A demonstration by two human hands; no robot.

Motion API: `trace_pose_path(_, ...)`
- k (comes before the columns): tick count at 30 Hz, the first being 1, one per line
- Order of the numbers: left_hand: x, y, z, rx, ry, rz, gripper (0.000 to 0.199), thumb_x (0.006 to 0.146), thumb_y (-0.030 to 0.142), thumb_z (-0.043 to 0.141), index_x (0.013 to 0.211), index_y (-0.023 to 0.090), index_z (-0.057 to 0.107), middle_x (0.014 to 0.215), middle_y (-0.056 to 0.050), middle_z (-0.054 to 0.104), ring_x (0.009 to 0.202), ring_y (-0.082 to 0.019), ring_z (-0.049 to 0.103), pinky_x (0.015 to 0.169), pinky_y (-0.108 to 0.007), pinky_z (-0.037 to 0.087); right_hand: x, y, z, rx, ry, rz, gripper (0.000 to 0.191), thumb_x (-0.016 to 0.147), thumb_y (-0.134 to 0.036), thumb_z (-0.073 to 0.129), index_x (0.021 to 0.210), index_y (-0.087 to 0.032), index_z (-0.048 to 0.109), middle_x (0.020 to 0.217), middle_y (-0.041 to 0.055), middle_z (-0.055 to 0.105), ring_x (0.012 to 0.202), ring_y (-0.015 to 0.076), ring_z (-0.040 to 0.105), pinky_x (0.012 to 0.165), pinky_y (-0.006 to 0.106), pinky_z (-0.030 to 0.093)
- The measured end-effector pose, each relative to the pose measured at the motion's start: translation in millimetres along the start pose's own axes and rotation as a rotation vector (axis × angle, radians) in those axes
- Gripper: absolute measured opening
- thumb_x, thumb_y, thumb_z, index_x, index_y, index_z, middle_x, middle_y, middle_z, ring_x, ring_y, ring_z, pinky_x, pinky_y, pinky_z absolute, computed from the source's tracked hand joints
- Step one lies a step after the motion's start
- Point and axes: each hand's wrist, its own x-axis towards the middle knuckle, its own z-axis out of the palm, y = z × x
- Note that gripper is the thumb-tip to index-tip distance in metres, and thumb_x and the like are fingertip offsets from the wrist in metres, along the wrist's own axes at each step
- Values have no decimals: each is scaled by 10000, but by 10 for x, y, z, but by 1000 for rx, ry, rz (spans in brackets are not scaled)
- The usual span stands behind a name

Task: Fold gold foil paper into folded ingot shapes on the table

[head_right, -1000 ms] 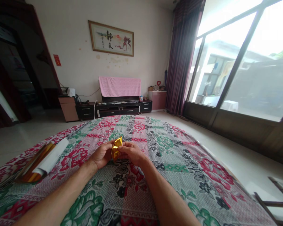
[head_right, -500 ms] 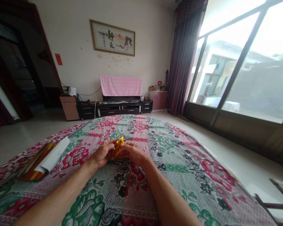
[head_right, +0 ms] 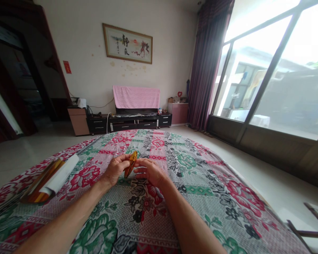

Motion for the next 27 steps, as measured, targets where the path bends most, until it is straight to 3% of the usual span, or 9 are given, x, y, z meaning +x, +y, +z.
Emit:
trace_pose_path(6,-29,-4,3,410,74,274,194,630,102,626,765,198,727,684,-15,669,632,-161,558,590,-216,401,6,-53,22,-6,100,-44,294,722,-431,655,838,-163,621,807,29,631,705,128,605,613,252,476)
trace_pose_path(15,-61,0,49,326,32,275,252,592,17,626,676,236,720,640,-22,573,702,-183,504,686,-220,394,8,-25,8,-139,138,-93,280,636,-325,731,843,-175,617,787,11,653,667,107,602,629,230,474)
trace_pose_path(20,-69,18,-6,298,96,386,371,564,41,704,884,229,720,997,-47,642,1050,-226,494,851,-219,404,44,5,-87,-118,187,-138,261,646,-321,717,846,-181,624,809,14,662,685,120,617,627,237,483)
trace_pose_path(22,-57,24,-38,289,148,294,334,609,118,708,929,213,709,1027,-48,649,1001,-222,538,800,-233,433,50,11,-137,-95,186,-161,256,652,-315,714,857,-191,624,806,7,661,685,118,618,625,235,485)
trace_pose_path(24,-37,15,-66,265,155,116,231,680,220,672,904,182,713,882,-54,684,813,-205,599,690,-253,457,50,14,-173,-90,162,-160,249,658,-313,711,864,-200,627,809,2,662,698,119,621,638,236,486)
trace_pose_path(27,-15,-29,-82,190,28,-56,208,703,295,650,830,146,719,684,-46,679,624,-182,601,584,-260,446,47,21,-188,-108,126,-154,235,669,-318,702,866,-209,635,825,-2,666,723,123,622,663,246,486)
